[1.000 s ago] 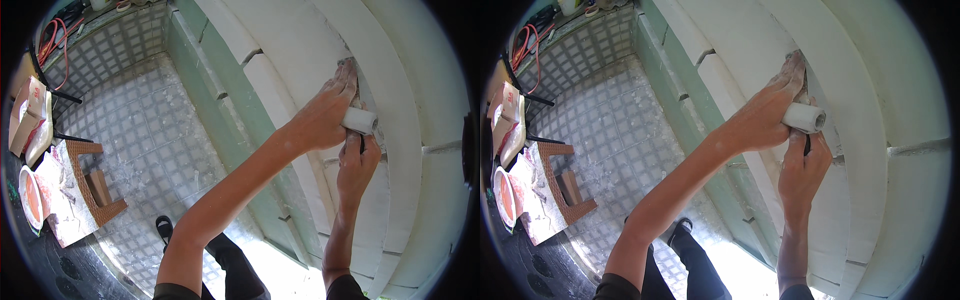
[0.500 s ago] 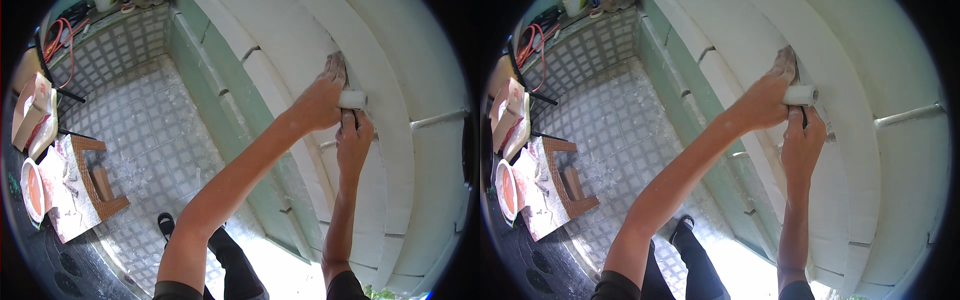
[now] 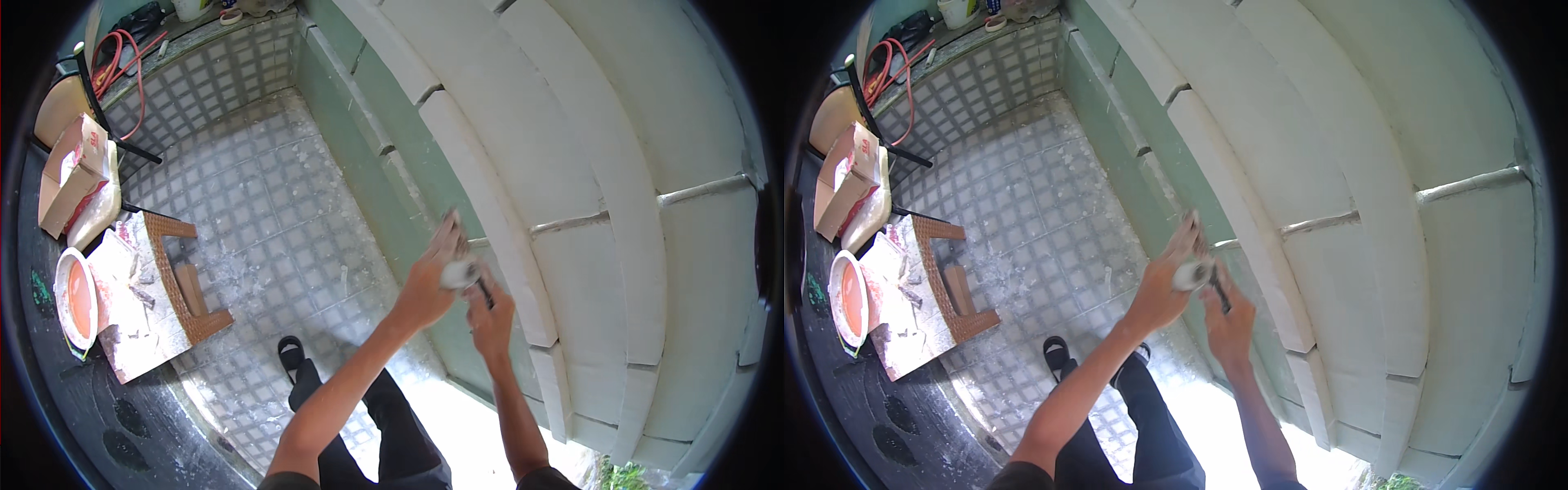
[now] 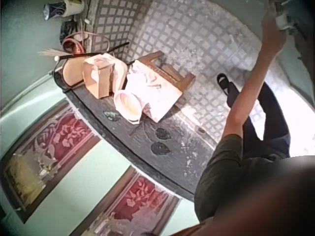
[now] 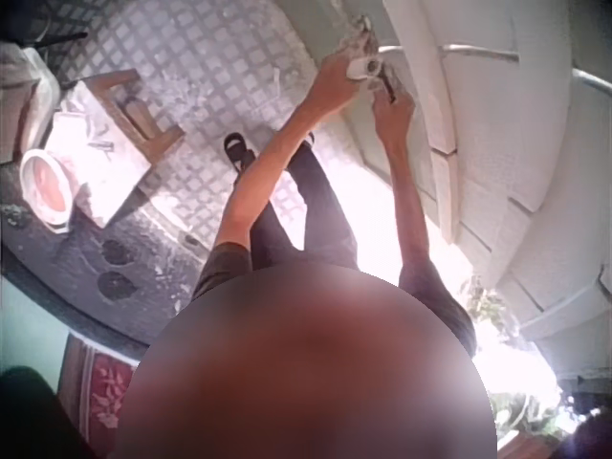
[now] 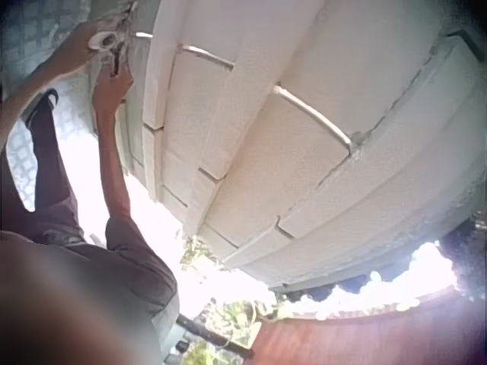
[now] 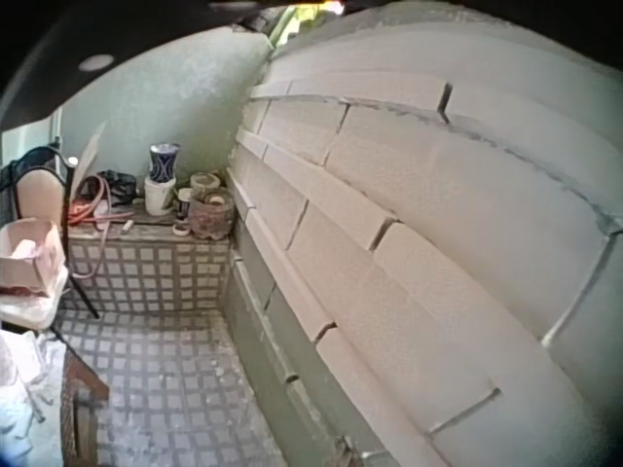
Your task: Applying and smoothing grout or putty between white wall panels using a putty knife and a sanding block.
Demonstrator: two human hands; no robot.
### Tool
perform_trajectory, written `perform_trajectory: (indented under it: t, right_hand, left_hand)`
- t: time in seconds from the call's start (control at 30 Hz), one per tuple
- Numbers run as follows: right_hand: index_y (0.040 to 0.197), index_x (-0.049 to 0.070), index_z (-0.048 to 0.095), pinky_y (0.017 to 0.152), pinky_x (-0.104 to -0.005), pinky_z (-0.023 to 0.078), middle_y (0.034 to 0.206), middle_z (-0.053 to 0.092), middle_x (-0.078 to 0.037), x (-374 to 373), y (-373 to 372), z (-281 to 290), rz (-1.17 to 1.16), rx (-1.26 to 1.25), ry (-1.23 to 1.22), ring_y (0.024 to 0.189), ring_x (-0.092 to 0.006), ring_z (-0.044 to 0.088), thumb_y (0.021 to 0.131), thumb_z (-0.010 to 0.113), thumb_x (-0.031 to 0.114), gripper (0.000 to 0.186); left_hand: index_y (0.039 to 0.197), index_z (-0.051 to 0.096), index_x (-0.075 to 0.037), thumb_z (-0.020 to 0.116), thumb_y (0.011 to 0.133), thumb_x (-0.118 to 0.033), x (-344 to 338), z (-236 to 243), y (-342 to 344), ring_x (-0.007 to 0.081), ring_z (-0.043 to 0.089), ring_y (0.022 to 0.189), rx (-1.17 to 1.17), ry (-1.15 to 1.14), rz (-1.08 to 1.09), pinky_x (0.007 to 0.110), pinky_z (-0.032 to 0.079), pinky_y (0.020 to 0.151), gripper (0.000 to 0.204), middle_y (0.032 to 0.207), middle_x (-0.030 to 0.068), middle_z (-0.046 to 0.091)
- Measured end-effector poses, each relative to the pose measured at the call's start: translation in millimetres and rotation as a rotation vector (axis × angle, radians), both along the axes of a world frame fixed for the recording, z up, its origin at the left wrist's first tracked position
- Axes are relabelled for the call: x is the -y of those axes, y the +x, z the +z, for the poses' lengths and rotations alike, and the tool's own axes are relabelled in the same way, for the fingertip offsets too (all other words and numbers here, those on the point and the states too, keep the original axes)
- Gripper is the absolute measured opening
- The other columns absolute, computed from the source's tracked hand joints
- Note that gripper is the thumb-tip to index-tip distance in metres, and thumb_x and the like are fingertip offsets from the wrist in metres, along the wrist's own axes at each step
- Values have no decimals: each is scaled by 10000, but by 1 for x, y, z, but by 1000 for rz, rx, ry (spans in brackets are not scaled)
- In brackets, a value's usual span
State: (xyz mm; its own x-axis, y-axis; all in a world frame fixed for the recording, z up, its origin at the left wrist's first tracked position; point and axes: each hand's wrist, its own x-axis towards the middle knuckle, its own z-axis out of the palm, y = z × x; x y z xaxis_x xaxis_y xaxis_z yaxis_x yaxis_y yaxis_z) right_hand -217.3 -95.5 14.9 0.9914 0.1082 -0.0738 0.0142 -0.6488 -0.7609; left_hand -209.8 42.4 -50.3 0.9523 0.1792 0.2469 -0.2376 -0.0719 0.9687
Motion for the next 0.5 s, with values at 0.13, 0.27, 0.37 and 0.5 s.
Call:
perform_trajectory:
  t: [0.13, 0.27, 0.37, 0.5]
  right_hand:
    - [1336, -69, 592, 511, -271, 428, 761, 646, -47, -33, -75, 7, -217, -284, 304, 568, -102, 522, 950, 591, 204, 473]
    - [1026, -85, 660, 429, -246, 400, 708, 644, -62, -72, -143, 27, -46, -544, 415, 497, -102, 556, 981, 552, 191, 300]
    - [888, -37, 659, 480, -286, 451, 720, 655, -88, -99, -174, 41, 114, -506, 380, 552, -140, 616, 997, 529, 207, 297]
    - [1025, -21, 691, 708, -435, 517, 863, 688, -244, -152, -173, 99, 400, -189, 207, 758, -392, 685, 913, 577, 220, 288]
  left_hand:
    - [1219, 635, 14, 565, 741, 63, -29, -19, -124, 249, 649, 952, -530, -444, 42, 337, 525, 848, 485, 1088, 133, 686]
    - [1112, 651, 13, 571, 645, 2, -65, -9, -219, 204, 632, 861, -622, -1125, -168, 369, 538, 718, 474, 988, 105, 665]
    - [1171, 609, 66, 534, 640, -22, -106, 46, -248, 309, 588, 1161, -498, -1311, -266, 391, 524, 923, 543, 1395, 228, 527]
    - [1226, 621, 80, 538, 665, -9, -144, 132, -254, 214, 594, 1167, -568, -896, 17, 266, 523, 862, 574, 1290, 155, 617]
